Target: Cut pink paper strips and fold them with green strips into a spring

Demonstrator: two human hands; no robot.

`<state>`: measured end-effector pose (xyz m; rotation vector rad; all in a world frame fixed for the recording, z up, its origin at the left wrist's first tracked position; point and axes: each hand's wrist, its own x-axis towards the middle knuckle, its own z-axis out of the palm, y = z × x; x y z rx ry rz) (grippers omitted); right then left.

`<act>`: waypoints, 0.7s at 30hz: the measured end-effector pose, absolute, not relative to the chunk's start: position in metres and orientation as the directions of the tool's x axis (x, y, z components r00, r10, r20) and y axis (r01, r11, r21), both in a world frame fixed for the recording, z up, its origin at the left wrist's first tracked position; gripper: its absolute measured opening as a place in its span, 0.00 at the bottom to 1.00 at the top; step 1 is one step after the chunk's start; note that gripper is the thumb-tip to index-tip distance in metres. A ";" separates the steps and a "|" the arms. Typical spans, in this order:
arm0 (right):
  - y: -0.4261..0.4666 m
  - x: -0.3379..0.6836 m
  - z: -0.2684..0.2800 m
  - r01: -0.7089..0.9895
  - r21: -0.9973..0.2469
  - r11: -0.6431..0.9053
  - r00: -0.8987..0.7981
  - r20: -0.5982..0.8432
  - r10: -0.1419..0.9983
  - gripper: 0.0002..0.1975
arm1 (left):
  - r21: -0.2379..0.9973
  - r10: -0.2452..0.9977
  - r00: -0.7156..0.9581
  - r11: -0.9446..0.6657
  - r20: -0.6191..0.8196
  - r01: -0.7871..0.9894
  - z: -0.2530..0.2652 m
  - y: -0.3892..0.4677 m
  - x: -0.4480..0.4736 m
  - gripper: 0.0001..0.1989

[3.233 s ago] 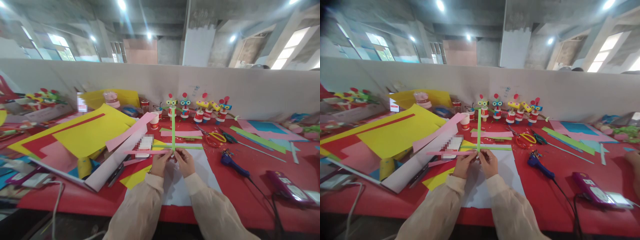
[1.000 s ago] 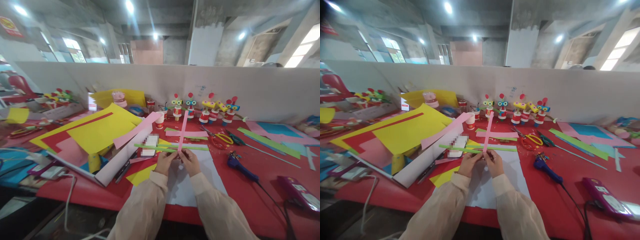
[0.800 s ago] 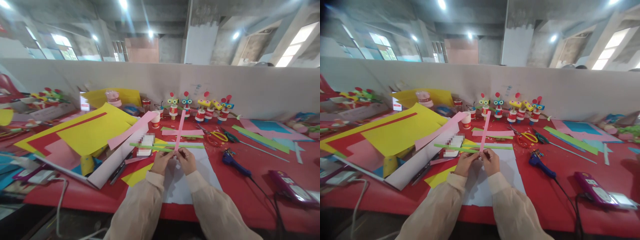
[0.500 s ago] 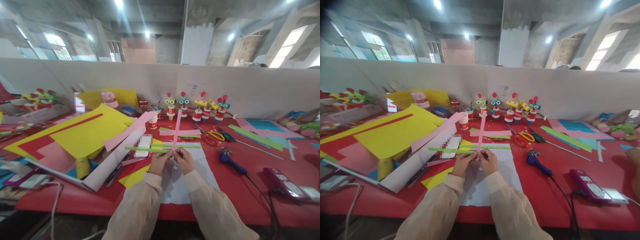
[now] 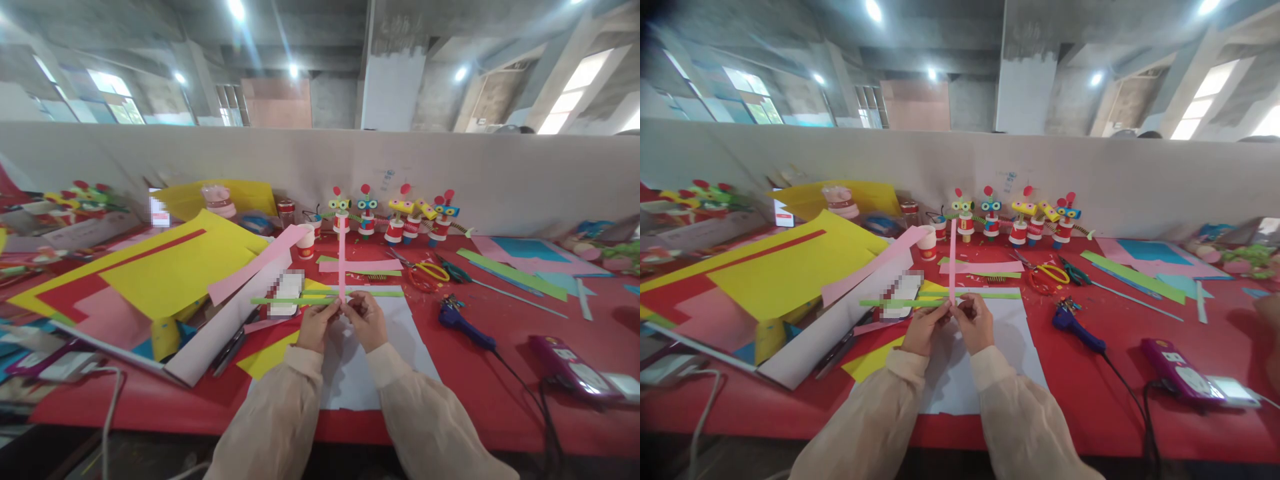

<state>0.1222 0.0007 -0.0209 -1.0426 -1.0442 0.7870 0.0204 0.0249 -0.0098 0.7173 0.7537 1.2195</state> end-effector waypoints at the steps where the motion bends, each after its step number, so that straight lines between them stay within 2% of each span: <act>1: 0.001 0.122 -0.021 -0.026 -0.941 0.336 0.327 0.310 0.893 0.12 | 0.820 0.977 0.179 0.196 -0.115 -0.538 -0.010 0.025 0.020 0.12; 6: 0.000 0.124 -0.020 0.039 -0.941 0.335 0.294 0.331 0.897 0.08 | 0.855 0.978 0.205 0.145 -0.046 -0.498 -0.012 0.026 0.019 0.11; 12: 0.001 0.132 -0.022 0.050 -0.953 0.299 0.279 0.300 0.912 0.09 | 0.978 0.972 0.193 -0.095 0.131 -0.184 -0.007 0.024 0.015 0.12; 21: 0.003 0.132 -0.022 -0.185 -0.952 0.245 0.234 0.199 0.952 0.12 | 0.965 0.932 0.282 -0.254 0.227 0.062 -0.001 0.018 0.015 0.17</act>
